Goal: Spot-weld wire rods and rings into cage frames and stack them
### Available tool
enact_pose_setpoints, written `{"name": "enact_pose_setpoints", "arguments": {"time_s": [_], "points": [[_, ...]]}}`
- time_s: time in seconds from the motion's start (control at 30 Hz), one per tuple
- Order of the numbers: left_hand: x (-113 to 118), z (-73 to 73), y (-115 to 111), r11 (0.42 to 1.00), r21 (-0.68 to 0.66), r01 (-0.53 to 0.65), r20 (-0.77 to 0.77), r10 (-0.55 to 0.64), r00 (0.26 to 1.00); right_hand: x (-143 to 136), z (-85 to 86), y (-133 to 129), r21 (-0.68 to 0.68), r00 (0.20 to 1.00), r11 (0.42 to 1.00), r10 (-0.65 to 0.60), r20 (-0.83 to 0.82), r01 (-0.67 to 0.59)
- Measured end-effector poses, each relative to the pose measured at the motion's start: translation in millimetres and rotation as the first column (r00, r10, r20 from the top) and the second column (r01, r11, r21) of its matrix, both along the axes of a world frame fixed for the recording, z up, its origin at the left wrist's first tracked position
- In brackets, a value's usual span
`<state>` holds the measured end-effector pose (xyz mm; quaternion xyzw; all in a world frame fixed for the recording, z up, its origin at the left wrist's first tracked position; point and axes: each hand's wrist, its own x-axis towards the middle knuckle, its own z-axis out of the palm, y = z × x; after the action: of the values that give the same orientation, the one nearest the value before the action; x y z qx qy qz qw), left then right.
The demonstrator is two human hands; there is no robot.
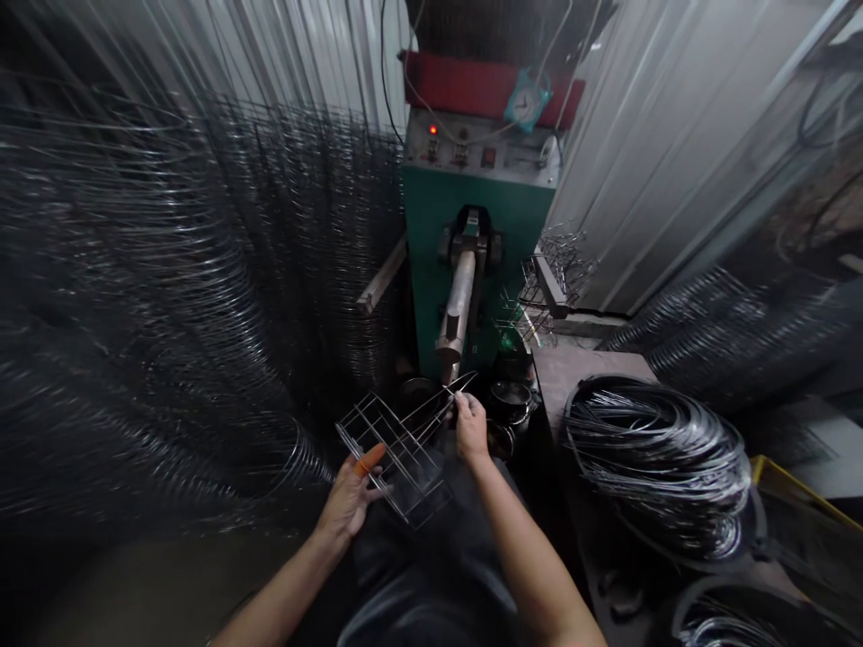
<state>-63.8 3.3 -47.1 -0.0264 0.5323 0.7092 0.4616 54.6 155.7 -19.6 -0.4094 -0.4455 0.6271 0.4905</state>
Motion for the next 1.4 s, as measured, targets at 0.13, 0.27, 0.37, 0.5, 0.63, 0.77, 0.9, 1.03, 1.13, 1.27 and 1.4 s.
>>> {"name": "enact_pose_setpoints", "arguments": {"time_s": [0.13,0.27,0.37,0.5,0.63,0.77,0.9,1.03,1.13,1.27,1.4], "points": [[-5,3.3,5,0.998,-0.056,0.0,0.023,0.001,1.0,-7,-3.0,10,-0.02,0.999,1.0,0.017,-0.045,-0.017],[-8,6.6,5,0.997,-0.074,0.024,0.03,-0.022,0.999,-1,1.3,10,-0.074,0.997,0.995,0.063,-0.044,-0.067],[-4,11.0,4,0.998,-0.058,0.008,0.015,-0.007,1.0,20,3.5,-7,-0.112,0.976,0.973,0.21,0.053,-0.203],[6,17.8,2,1.0,0.006,-0.026,-0.022,0.026,0.999,50,-5.4,-46,-0.052,0.818,0.867,0.485,0.308,-0.495],[10,16.1,3,0.999,0.005,-0.052,0.004,0.052,0.999,51,-15.6,-64,0.074,0.752,0.835,0.449,0.482,-0.546],[7,8.6,6,0.995,-0.053,-0.086,0.014,0.087,0.996,40,-15.5,-57,0.121,0.754,0.84,0.4,0.522,-0.529],[3,6.1,8,0.995,-0.078,-0.061,0.004,0.061,0.998,35,-15.8,-55,0.146,0.766,0.845,0.376,0.522,-0.514],[-3,4.1,8,0.995,-0.074,-0.062,-0.016,0.061,0.998,33,-18.4,-57,0.109,0.774,0.855,0.395,0.495,-0.507],[-11,0.9,8,1.0,0.02,0.015,0.012,-0.015,1.0,31,-18.3,-61,0.098,0.775,0.855,0.406,0.484,-0.509],[-21,-2.5,-5,0.993,0.047,0.109,0.141,-0.115,0.983,32,-16.7,-83,0.109,0.761,0.819,0.463,0.454,-0.564],[-17,-0.5,-35,0.988,0.058,0.141,0.176,-0.149,0.973,44,-9.5,-118,0.158,0.704,0.743,0.511,0.493,-0.65]]}}
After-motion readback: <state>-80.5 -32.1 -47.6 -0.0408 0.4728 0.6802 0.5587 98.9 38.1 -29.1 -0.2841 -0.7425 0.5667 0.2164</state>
